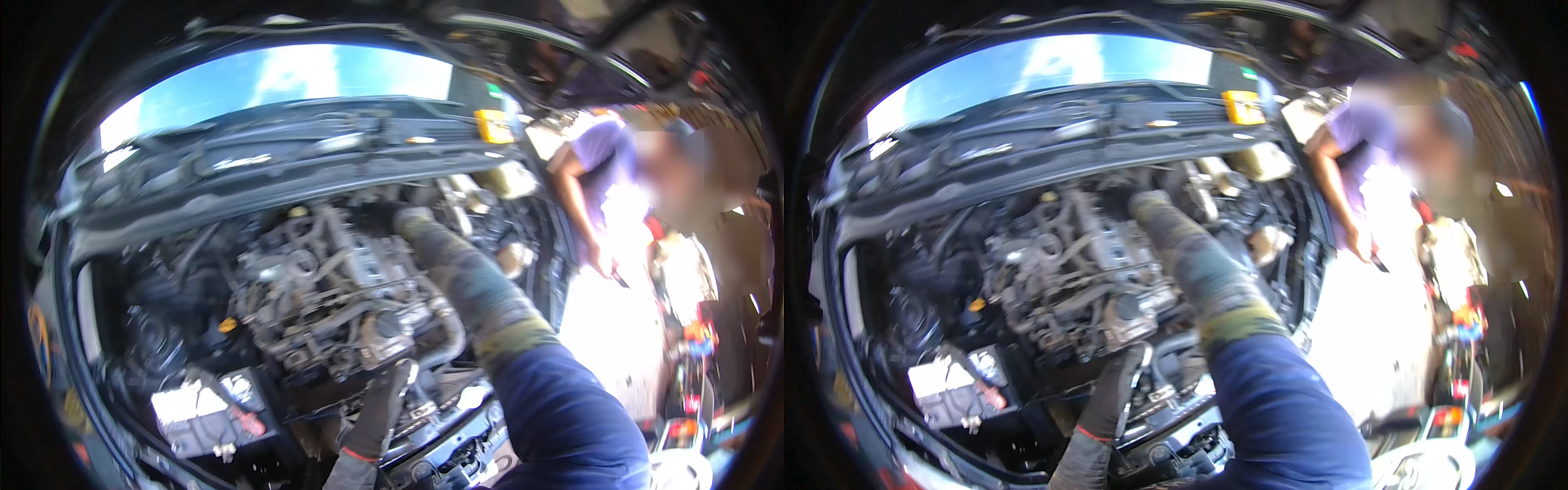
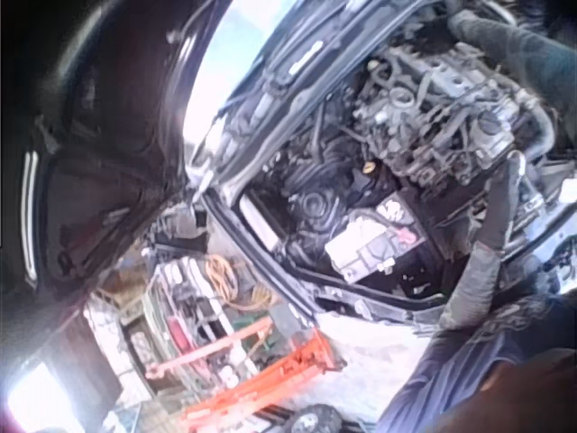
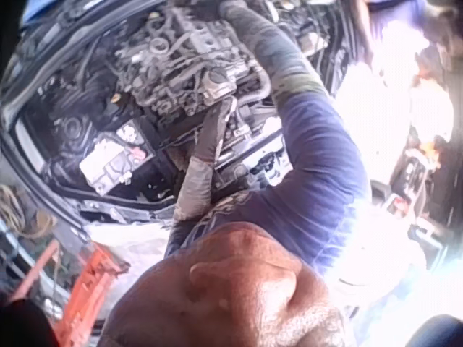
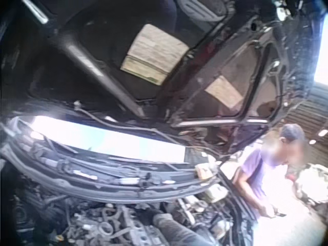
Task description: The person works on a car engine with the hood open, using a socket wrench to loosen and tighten bolts on the engine block. The person removes a component from the engine and places it aside, then continues adjusting other parts within the engine bay.
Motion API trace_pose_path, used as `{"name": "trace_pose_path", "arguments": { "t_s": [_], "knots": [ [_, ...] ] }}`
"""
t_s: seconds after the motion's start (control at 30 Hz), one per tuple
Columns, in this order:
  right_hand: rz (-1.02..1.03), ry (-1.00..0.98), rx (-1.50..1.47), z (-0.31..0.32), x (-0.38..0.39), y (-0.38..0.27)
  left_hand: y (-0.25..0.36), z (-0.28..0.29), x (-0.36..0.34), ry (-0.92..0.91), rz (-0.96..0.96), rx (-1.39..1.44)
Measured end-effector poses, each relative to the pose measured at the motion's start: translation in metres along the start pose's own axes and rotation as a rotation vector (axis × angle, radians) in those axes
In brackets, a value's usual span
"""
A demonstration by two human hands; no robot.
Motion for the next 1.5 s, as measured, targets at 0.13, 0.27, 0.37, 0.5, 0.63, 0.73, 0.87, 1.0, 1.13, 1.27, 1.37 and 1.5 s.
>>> {"name": "trace_pose_path", "arguments": {
  "t_s": [0.13,0.27,0.37,0.5,0.63,0.73,0.87,1.0,1.13,1.27,1.37,1.5],
  "knots": [
    [-0.484,-0.277,-0.074,0.044,0.013,-0.024,0.010,-0.010,0.011,0.052,-0.032,0.032],
    [-0.530,-0.259,-0.179,0.064,0.019,-0.041,0.014,-0.012,0.011,0.094,-0.021,-0.017],
    [-0.366,-0.237,-0.205,0.062,0.008,-0.039,0.009,-0.008,0.004,0.014,-0.113,-0.015],
    [-0.494,-0.313,-0.106,0.056,0.011,-0.027,-0.005,0.005,-0.004,-0.019,-0.018,-0.090],
    [-0.353,-0.412,-0.038,0.055,0.010,-0.026,-0.013,0.009,-0.009,-0.040,-0.284,-0.317],
    [-0.101,-0.408,0.132,0.057,0.010,-0.027,-0.017,0.005,-0.011,-0.008,-0.238,-0.132],
    [-0.255,-0.324,0.036,0.066,0.019,-0.030,-0.007,0.003,-0.011,-0.027,-0.263,-0.161],
    [-0.470,-0.283,-0.080,0.081,0.023,-0.046,0.001,-0.002,0.000,0.009,-0.001,0.013],
    [-0.112,-0.308,0.094,0.096,0.018,-0.056,0.011,-0.010,0.006,0.023,0.005,0.075],
    [-0.336,-0.209,-0.091,0.098,0.023,-0.056,0.013,-0.010,0.011,0.016,-0.021,0.056],
    [-0.469,-0.301,-0.055,0.092,0.025,-0.055,0.005,-0.004,0.006,-0.009,-0.005,0.036],
    [-0.178,-0.281,-0.040,0.086,0.019,-0.049,-0.014,0.006,-0.011,-0.027,-0.188,-0.099]
  ]
}}
Point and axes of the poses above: each hand's wrist, its own x-axis away from the middle knuckle, its own z-axis out of the back of the hand, y = z × x, the point moved 1 cm from there along -x, towards the middle knuckle, and after that the axes turned 7 degrees about x, right-handed, at the moved point
